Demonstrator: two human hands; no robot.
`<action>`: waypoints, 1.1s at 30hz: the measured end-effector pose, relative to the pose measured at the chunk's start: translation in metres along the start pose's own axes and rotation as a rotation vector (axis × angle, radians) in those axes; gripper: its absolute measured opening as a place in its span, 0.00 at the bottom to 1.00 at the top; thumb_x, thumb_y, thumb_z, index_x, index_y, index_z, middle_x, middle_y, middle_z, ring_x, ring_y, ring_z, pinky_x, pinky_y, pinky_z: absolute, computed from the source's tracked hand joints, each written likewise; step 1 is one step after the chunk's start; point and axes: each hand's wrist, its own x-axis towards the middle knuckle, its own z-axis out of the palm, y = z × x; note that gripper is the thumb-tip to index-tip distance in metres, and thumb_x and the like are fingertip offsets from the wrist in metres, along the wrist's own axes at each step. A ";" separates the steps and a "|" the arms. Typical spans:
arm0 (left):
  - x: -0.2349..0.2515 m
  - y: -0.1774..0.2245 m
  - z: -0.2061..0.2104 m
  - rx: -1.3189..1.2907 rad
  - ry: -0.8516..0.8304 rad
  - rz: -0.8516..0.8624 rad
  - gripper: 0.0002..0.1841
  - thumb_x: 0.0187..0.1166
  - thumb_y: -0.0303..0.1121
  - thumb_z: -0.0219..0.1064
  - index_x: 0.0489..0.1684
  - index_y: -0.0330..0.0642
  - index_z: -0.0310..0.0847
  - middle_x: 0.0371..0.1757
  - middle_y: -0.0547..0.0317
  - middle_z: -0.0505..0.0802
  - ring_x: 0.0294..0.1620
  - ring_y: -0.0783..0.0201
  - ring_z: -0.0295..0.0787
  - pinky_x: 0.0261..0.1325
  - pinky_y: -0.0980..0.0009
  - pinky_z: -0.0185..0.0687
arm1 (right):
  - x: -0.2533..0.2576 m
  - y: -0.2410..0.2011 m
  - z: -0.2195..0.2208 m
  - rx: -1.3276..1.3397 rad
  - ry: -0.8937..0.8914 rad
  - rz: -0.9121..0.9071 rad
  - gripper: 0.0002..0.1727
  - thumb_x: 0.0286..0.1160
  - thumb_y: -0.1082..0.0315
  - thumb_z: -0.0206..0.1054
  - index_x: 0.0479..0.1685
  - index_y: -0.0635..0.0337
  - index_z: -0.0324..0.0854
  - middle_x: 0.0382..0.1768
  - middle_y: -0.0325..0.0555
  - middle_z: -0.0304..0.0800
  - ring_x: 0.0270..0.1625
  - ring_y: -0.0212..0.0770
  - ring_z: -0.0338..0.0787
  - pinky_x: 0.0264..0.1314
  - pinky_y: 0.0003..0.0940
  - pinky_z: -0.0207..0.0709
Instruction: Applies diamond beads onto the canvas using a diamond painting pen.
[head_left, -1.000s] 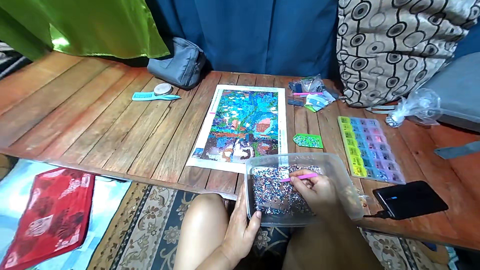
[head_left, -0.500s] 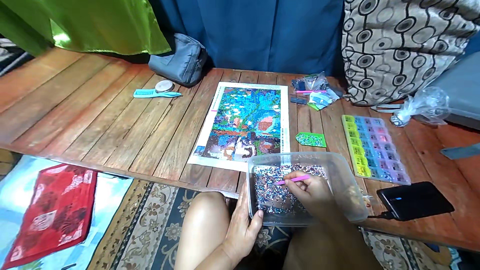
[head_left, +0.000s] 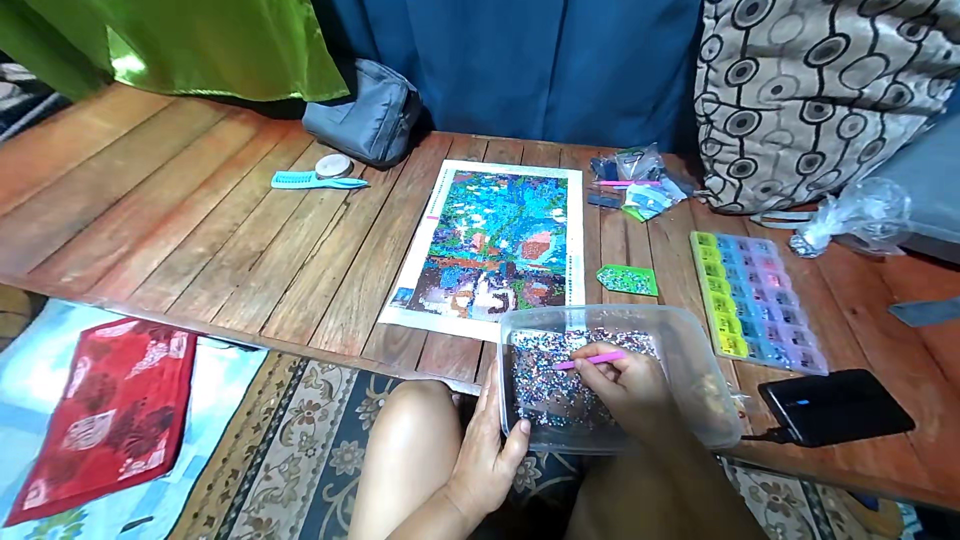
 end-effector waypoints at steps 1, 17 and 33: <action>0.000 0.000 0.000 0.000 0.002 0.003 0.41 0.84 0.51 0.49 0.84 0.17 0.57 0.84 0.24 0.68 0.90 0.50 0.62 0.90 0.66 0.50 | 0.000 0.000 0.000 0.001 -0.002 0.000 0.09 0.73 0.68 0.64 0.36 0.59 0.90 0.17 0.33 0.79 0.19 0.23 0.73 0.24 0.22 0.68; 0.001 0.000 0.000 -0.008 -0.005 -0.001 0.41 0.84 0.50 0.49 0.86 0.19 0.54 0.85 0.26 0.67 0.91 0.50 0.60 0.90 0.66 0.49 | 0.001 -0.005 -0.001 -0.046 -0.040 -0.009 0.08 0.73 0.69 0.66 0.35 0.59 0.91 0.18 0.34 0.79 0.20 0.26 0.72 0.26 0.25 0.66; 0.003 0.000 0.000 -0.027 -0.003 -0.004 0.41 0.85 0.52 0.48 0.87 0.22 0.54 0.85 0.29 0.69 0.90 0.53 0.62 0.90 0.65 0.50 | 0.006 -0.009 0.004 -0.097 -0.041 -0.060 0.08 0.72 0.70 0.64 0.32 0.59 0.89 0.18 0.35 0.78 0.20 0.28 0.72 0.26 0.27 0.68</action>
